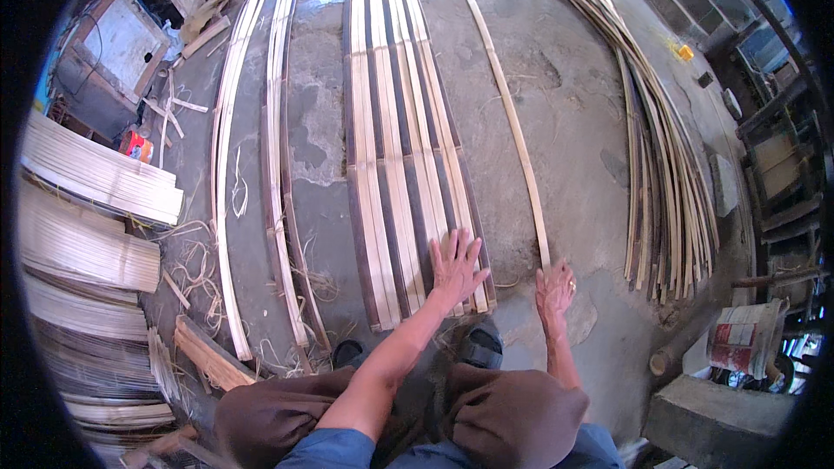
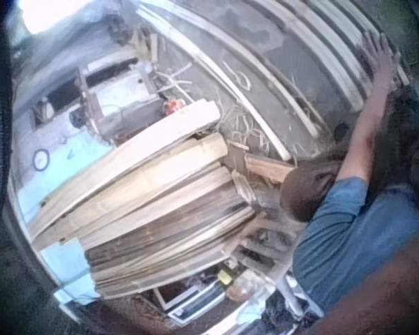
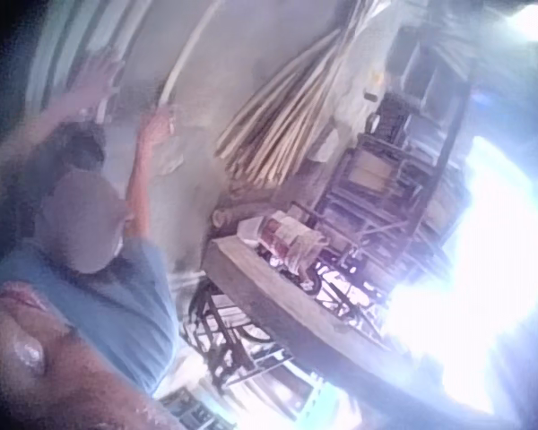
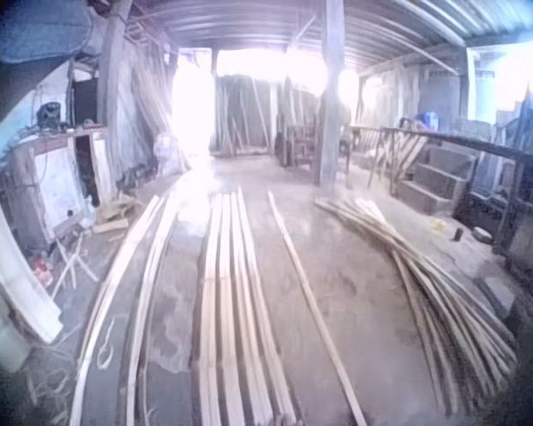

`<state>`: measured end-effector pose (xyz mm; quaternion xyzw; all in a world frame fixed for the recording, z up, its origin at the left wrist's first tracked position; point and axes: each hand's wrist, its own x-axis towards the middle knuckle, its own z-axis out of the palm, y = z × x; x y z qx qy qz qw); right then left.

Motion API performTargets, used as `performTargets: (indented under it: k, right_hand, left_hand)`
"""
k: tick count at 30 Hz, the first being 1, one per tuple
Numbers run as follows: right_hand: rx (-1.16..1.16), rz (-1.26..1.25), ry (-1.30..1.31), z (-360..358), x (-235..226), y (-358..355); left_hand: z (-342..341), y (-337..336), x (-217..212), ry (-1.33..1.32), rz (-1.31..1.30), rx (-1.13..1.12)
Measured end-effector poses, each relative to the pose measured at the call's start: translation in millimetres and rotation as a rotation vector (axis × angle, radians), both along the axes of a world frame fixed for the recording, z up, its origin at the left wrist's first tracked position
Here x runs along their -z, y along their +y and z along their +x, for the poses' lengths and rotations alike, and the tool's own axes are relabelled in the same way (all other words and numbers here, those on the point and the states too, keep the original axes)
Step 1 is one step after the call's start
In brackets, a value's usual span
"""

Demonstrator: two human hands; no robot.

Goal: The person sits on the floor and repeatedly picks up thin wooden strips, inspects them, and places them into a growing stack. The person handles the strips one at a time, aligning them carefully.

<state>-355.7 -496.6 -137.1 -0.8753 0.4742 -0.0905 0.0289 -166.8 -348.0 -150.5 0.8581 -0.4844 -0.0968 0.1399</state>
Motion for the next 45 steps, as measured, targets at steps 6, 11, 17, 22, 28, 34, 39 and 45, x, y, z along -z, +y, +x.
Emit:
performTargets:
  k: [6, 11, 17, 22, 28, 34, 39, 45]
  right_hand:
    - [0.017, 0.207, -0.089, -18, -7, -10]
    - [0.038, 0.197, -0.085, -23, -7, -8]
    - [0.140, 0.357, -0.228, -11, -27, -8]
    - [-0.177, 0.220, -0.741, 19, -40, 30]
    - [-0.088, 0.443, -0.519, 26, 4, 47]
    - [-0.160, 0.474, -0.508, 41, 17, 51]
    - [-0.128, 0.566, -0.367, 48, 14, 55]
    - [-0.242, 0.436, -0.393, 47, 23, 58]
  left_hand:
    - [-9, 5, 25, -0.057, -0.065, 0.060]
    - [-13, 1, 23, -0.048, -0.035, 0.046]
    - [-13, 5, 18, -0.040, -0.064, 0.053]
    - [-11, 9, 17, -0.032, -0.093, 0.050]
    - [-12, 1, 14, -0.026, -0.075, 0.070]
    - [-10, 2, 16, -0.048, -0.098, 0.049]
    - [-9, 4, 18, -0.012, -0.097, 0.027]
    - [-9, 0, 18, 0.013, -0.093, 0.044]
